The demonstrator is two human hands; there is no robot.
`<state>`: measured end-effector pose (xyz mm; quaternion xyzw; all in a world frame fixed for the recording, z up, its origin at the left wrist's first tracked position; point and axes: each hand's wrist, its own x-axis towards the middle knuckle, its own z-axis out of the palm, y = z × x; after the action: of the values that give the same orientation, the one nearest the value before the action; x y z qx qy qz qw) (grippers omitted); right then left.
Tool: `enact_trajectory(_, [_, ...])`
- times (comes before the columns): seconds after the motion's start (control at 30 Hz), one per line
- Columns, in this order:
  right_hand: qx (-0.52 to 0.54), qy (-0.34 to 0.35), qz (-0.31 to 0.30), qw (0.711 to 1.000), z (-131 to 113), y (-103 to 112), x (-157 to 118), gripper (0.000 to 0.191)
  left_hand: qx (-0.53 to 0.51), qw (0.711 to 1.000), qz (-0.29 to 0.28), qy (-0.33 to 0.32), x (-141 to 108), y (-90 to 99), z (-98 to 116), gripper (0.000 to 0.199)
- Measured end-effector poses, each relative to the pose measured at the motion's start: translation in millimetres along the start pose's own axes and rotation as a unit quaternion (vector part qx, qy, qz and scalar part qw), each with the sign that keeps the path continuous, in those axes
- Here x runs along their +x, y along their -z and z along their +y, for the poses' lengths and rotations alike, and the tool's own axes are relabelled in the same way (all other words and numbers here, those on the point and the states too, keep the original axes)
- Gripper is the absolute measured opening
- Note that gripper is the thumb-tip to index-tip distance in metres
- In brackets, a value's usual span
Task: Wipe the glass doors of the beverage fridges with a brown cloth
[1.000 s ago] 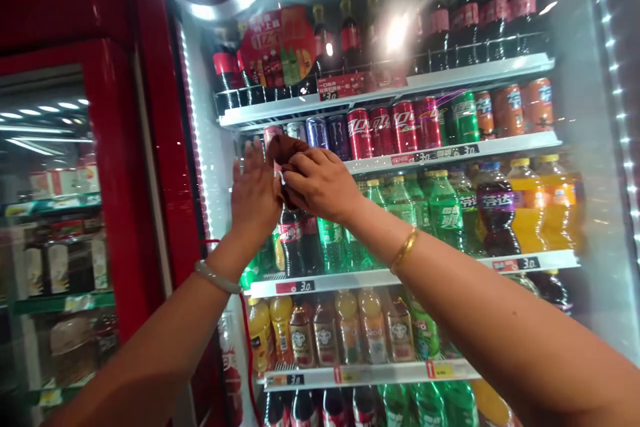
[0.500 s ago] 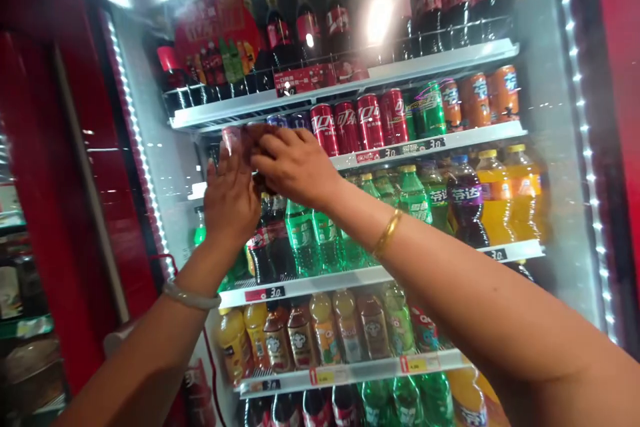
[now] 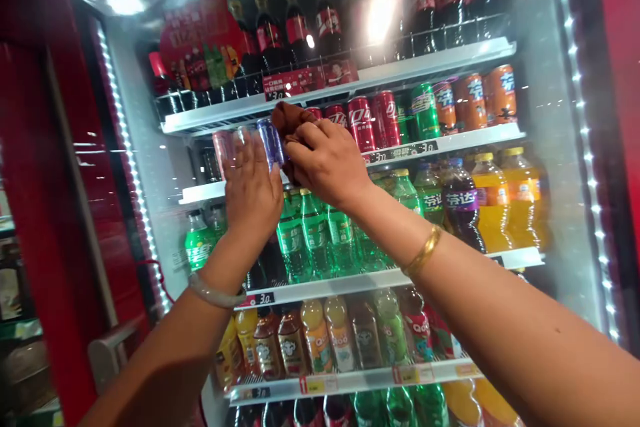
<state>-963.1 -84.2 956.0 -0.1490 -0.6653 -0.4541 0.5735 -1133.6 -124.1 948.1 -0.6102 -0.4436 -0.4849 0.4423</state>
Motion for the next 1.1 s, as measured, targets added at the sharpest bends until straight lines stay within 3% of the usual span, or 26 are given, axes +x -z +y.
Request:
enact_trajectory(0.07, [-0.009, -0.02, 0.02, 1.0, -0.6, 5.3, -14.0, 0.019, 0.0, 1.0, 0.002, 0.016, -1.9, -3.3, 6.8, 0.065])
enact_trajectory(0.13, [-0.005, 0.005, 0.013, 1.0, -3.5, 7.2, -22.7, 0.017, 0.003, 1.0, 0.002, 0.026, -3.4, -5.5, 11.0, 0.065])
enact_trajectory(0.27, [-0.011, 0.088, -0.031, 0.996, 13.1, 7.7, -5.4, 0.022, 0.007, 1.0, -0.004, 0.016, 0.3, -6.8, 17.1, 0.065])
enact_trajectory(0.4, [-0.034, 0.024, -0.002, 0.999, 47.2, 19.1, 5.8, 0.023, -0.001, 1.0, -0.001, -0.003, 10.7, -8.8, 34.0, 0.062])
enact_trajectory(0.53, [-0.038, -0.008, 0.035, 0.999, 48.2, 33.0, -28.7, 0.016, -0.009, 0.999, -0.024, -0.029, 16.6, -15.6, 58.9, 0.063])
enact_trajectory(0.63, [-0.032, 0.041, 0.011, 0.999, 45.7, 36.4, -43.0, 0.014, 0.001, 0.998, -0.048, -0.033, 17.5, -22.8, 73.3, 0.062])
enact_trajectory(0.73, [-0.042, 0.096, -0.026, 0.994, 67.4, 40.8, -30.4, 0.016, 0.024, 0.998, -0.048, -0.018, 19.2, -28.2, 83.7, 0.061])
enact_trajectory(0.8, [-0.049, 0.074, -0.019, 0.996, 89.3, 47.3, -22.1, 0.017, 0.04, 0.998, -0.045, -0.014, 20.9, -30.5, 91.8, 0.062])
enact_trajectory(0.9, [-0.064, -0.028, 0.034, 0.997, 107.8, 60.6, -33.2, 0.014, 0.052, 0.998, -0.037, -0.019, 23.0, -33.7, 108.0, 0.064])
enact_trajectory(0.97, [-0.071, -0.049, 0.052, 0.995, 103.9, 67.8, -52.7, 0.012, 0.053, 0.998, -0.035, -0.024, 24.0, -36.7, 120.0, 0.064])
enact_trajectory(1.1, [-0.052, 0.03, 0.0, 0.998, 89.8, 70.2, -70.3, 0.012, 0.053, 0.997, -0.051, -0.014, 27.5, -44.3, 138.0, 0.064])
